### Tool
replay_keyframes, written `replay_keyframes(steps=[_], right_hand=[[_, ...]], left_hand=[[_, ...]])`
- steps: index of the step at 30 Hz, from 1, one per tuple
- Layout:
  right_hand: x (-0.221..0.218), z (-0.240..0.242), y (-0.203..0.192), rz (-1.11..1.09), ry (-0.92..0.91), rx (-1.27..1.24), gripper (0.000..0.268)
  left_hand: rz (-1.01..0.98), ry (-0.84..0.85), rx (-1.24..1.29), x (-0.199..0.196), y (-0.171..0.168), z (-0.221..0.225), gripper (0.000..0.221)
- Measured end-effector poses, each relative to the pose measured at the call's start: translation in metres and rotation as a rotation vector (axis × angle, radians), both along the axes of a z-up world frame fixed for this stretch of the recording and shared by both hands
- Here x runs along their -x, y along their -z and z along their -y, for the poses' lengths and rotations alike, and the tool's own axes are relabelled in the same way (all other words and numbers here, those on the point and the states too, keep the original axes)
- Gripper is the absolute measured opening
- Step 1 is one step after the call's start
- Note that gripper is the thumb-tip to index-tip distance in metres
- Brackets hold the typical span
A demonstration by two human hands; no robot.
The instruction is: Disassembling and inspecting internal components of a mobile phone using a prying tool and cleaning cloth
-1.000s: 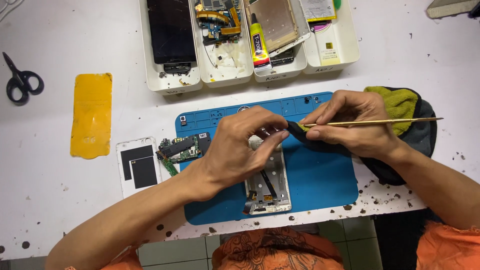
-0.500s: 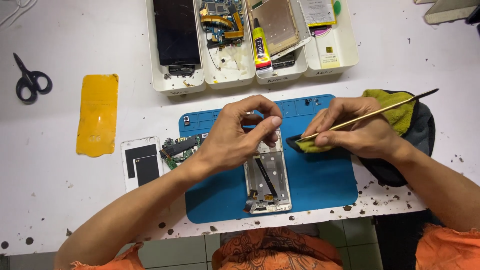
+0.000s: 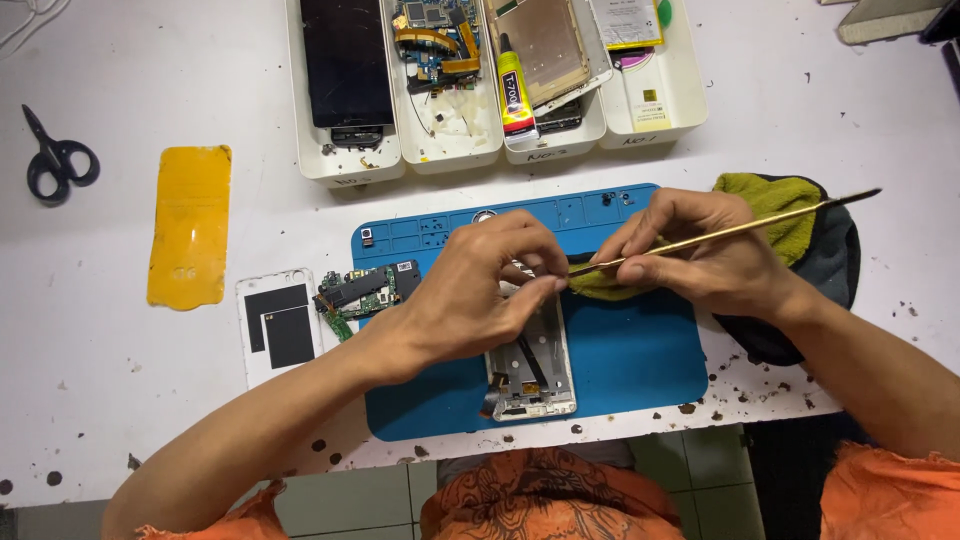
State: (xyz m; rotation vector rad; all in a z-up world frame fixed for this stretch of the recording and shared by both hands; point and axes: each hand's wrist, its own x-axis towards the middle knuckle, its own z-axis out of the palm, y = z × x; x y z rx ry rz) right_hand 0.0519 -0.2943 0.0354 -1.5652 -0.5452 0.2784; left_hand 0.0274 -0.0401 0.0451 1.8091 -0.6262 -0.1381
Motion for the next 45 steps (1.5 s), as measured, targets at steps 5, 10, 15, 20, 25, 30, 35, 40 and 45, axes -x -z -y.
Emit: replay_keyframes(steps=[5, 10, 15, 20, 25, 30, 35, 40, 45], right_hand=[[-0.007, 0.011, -0.01, 0.176, -0.132, 0.202, 0.016], [-0.009, 0.005, -0.019, 0.287, -0.117, 0.302, 0.013], [-0.01, 0.005, -0.018, 0.245, -0.108, 0.311, 0.014], [-0.01, 0.005, -0.018, 0.236, -0.138, 0.277, 0.015], [-0.006, 0.004, -0.017, 0.171, -0.135, 0.231, 0.017], [-0.004, 0.004, -0.01, 0.012, -0.013, 0.142, 0.019], [0.001, -0.005, -0.004, -0.027, 0.129, -0.059, 0.021], [-0.003, 0.004, -0.012, -0.023, 0.14, -0.095, 0.022], [-0.005, 0.089, -0.075, 0.014, -0.258, 1.715, 0.064]], left_hand=[[0.032, -0.02, -0.094, 0.003, -0.003, 0.0, 0.007], [-0.004, -0.066, -0.056, 0.004, 0.001, 0.004, 0.01], [-0.068, -0.093, 0.076, 0.005, 0.001, 0.008, 0.012], [-0.151, -0.075, 0.191, 0.008, -0.002, 0.012, 0.015], [0.025, 0.003, 0.249, 0.006, 0.0, 0.017, 0.025], [0.341, 0.026, 0.176, 0.003, 0.008, 0.019, 0.023], [0.264, -0.156, 0.22, 0.005, 0.015, 0.028, 0.017], [0.286, -0.205, 0.164, 0.007, 0.015, 0.03, 0.018], [0.472, -0.123, 0.003, 0.003, 0.025, 0.021, 0.026]])
